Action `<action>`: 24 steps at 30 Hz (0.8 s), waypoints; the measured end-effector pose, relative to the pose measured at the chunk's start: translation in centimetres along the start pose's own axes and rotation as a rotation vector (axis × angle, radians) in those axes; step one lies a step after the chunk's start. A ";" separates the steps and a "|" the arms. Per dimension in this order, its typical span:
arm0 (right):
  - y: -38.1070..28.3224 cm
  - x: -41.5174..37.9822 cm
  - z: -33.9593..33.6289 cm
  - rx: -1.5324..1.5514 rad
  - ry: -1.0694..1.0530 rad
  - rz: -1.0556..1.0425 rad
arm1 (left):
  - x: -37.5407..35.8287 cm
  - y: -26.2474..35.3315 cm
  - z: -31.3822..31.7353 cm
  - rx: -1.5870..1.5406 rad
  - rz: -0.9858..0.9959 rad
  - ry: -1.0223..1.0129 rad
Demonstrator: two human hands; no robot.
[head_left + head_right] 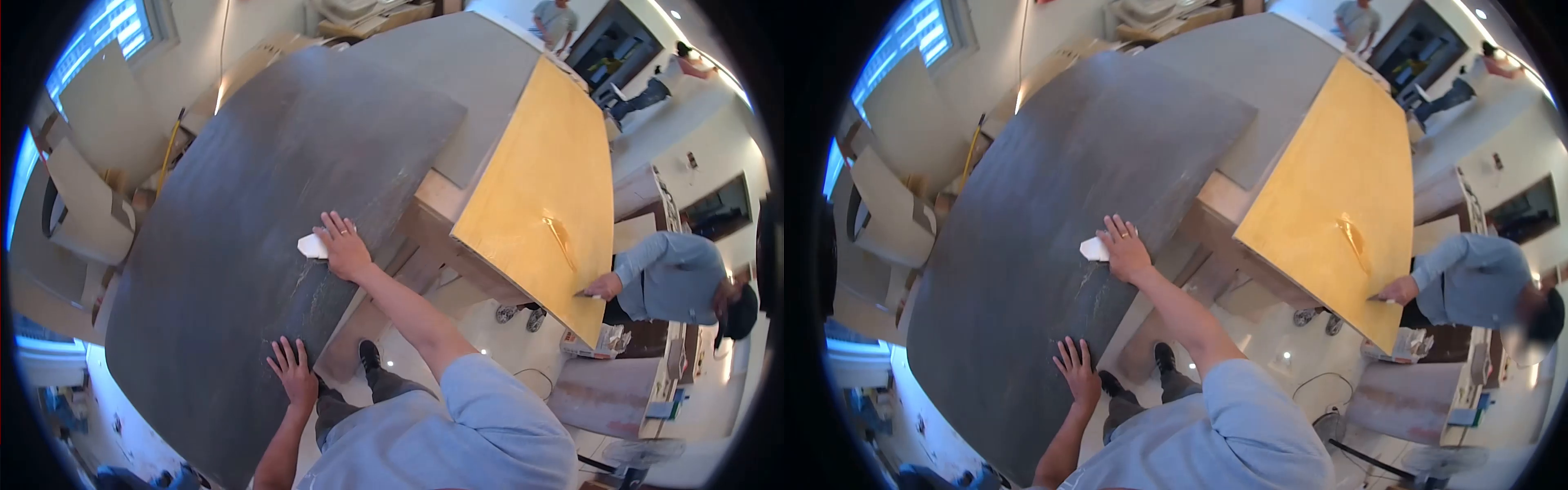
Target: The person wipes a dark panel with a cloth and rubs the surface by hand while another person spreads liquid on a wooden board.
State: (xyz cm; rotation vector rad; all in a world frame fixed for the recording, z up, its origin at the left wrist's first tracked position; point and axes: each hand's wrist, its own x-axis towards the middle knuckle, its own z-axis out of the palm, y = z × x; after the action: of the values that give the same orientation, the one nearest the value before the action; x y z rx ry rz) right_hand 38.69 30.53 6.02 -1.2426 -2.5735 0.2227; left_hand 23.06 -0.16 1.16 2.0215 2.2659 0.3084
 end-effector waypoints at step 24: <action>6.3 2.5 -3.5 -0.083 0.028 0.066 | 6.7 4.2 -2.9 -0.154 0.062 -0.034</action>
State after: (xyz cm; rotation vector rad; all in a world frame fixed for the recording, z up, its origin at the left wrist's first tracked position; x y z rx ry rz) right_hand 42.98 36.47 8.19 -1.3512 -2.5442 0.1112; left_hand 25.74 6.63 5.29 2.0061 2.0924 0.4361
